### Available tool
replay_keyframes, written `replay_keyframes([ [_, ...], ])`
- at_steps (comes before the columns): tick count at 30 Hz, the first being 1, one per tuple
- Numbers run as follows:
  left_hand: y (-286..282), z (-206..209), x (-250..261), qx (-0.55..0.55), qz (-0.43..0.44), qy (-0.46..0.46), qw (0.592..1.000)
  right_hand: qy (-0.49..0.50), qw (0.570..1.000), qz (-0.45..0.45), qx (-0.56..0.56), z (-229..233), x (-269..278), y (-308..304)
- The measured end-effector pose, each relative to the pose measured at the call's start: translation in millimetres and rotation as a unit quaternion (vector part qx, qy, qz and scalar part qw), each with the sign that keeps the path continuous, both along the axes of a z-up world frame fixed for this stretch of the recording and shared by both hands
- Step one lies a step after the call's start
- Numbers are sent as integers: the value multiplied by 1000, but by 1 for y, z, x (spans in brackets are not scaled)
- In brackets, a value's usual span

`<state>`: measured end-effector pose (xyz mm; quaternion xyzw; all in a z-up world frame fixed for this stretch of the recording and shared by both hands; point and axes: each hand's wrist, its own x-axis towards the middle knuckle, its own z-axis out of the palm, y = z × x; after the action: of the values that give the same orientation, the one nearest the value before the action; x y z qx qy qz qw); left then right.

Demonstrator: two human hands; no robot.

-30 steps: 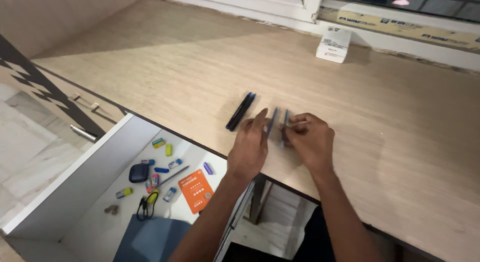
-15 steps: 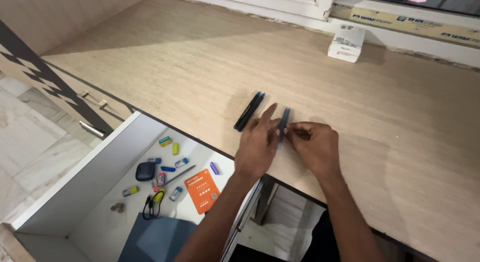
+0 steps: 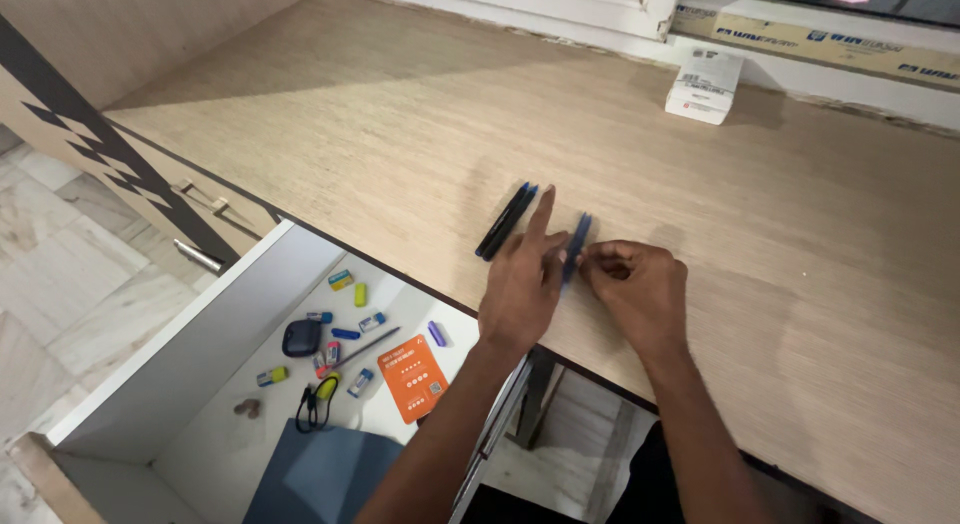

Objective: The person places a black computer mouse into a white box and closes it. They then open a light blue plastic container, place a pen inside, and close it. They open a drawer, remove several pens and a stapler, and place them on the desk. Finally, they open a blue pencil case and remove a stapler.

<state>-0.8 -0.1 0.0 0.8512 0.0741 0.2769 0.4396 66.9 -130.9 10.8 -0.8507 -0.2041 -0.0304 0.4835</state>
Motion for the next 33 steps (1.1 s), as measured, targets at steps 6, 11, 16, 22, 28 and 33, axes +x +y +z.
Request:
replay_keyframes([
  [6,2,-8,-1,-30,-6,-23,999,-19,999,-10,33,-3,-2,-2],
  [11,8,-17,2,-27,-26,-61,997,-23,999,-15,18,-2,-2,-3],
  [16,17,-8,-9,-179,-99,-73,976,-68,997,-24,25,10,-12,0],
  [22,61,0,-76,-135,-84,-84,984,-99,982,77,141,14,-57,32],
  [28,163,-20,-157,-52,3,241,969,16,955,289,59,-7,-106,109],
  [33,210,-64,-186,127,146,262,945,121,911,387,-76,-53,-121,192],
])
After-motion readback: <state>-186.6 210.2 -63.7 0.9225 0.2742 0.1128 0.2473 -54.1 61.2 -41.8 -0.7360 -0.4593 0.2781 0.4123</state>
